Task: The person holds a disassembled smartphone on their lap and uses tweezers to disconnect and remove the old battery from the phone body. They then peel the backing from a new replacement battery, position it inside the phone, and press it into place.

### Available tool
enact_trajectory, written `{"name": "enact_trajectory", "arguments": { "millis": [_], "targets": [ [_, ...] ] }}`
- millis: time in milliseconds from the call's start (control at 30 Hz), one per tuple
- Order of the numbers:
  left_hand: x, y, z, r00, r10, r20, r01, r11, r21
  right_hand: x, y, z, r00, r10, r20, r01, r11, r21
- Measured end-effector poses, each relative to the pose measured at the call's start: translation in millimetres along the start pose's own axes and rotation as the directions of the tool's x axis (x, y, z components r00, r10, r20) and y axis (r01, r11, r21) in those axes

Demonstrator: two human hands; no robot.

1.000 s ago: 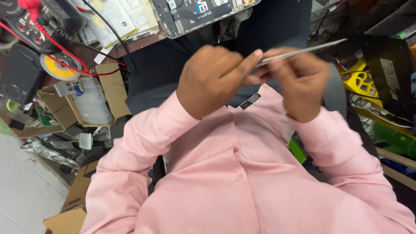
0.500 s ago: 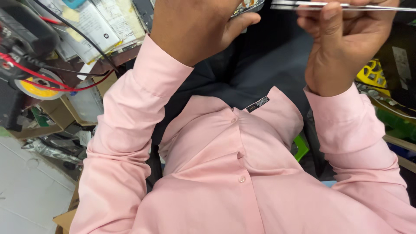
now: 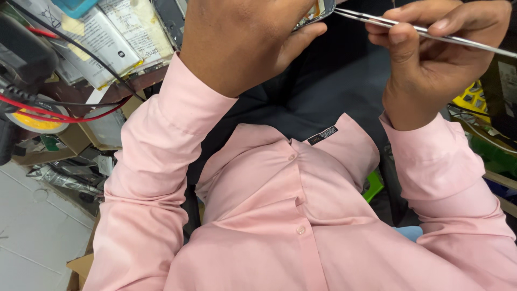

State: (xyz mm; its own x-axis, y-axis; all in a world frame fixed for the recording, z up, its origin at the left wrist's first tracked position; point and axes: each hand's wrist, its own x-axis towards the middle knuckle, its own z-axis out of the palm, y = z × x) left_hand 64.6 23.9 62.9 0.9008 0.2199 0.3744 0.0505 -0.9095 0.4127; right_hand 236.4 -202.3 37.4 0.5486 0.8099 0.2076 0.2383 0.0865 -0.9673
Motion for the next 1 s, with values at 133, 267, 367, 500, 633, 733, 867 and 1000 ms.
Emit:
{"name": "enact_trajectory", "arguments": {
  "millis": [133, 267, 367, 500, 633, 733, 867, 1000],
  "targets": [
    [0.2, 0.9, -3.2, 1.000, -0.007, 0.010, 0.007, 1.000, -0.012, 1.2, -1.8, 2.5, 1.000, 0.001, 0.013, -0.001, 1.000, -0.021],
    [1.6, 0.8, -5.9, 1.000, 0.001, -0.003, -0.001, 1.000, -0.008, 0.9, -6.8, 6.3, 1.000, 0.021, 0.009, -0.021, 0.999, -0.038],
    [1.9, -0.3, -6.4, 0.999, 0.020, -0.027, -0.020, 1.000, 0.004, -1.0, -12.0, 7.8, 0.999, 0.035, 0.009, -0.035, 0.996, -0.077],
    [0.7, -0.2, -4.0, 1.000, 0.008, 0.003, -0.008, 1.000, -0.007, -0.4, -16.3, 8.0, 0.999, 0.039, 0.037, -0.035, 0.995, -0.092],
    [-1.7, 0.4, -2.2, 1.000, 0.006, -0.010, -0.006, 1.000, 0.007, 0.3, -21.0, 11.8, 0.994, 0.113, 0.007, -0.112, 0.990, -0.085],
    [-2.1, -0.4, -0.7, 0.999, 0.014, -0.029, -0.014, 1.000, 0.004, 1.2, -24.2, 16.6, 0.989, 0.151, 0.001, -0.150, 0.983, -0.107],
    [-1.7, -1.5, 1.7, 1.000, 0.000, 0.021, -0.001, 1.000, 0.012, 5.5, -21.0, 24.8, 0.966, 0.248, -0.078, -0.247, 0.969, 0.022],
    [-3.2, -2.4, 3.3, 1.000, -0.007, 0.030, 0.006, 1.000, 0.027, 8.8, -10.0, 32.2, 0.897, 0.401, -0.184, -0.326, 0.883, 0.338]
  ]
}}
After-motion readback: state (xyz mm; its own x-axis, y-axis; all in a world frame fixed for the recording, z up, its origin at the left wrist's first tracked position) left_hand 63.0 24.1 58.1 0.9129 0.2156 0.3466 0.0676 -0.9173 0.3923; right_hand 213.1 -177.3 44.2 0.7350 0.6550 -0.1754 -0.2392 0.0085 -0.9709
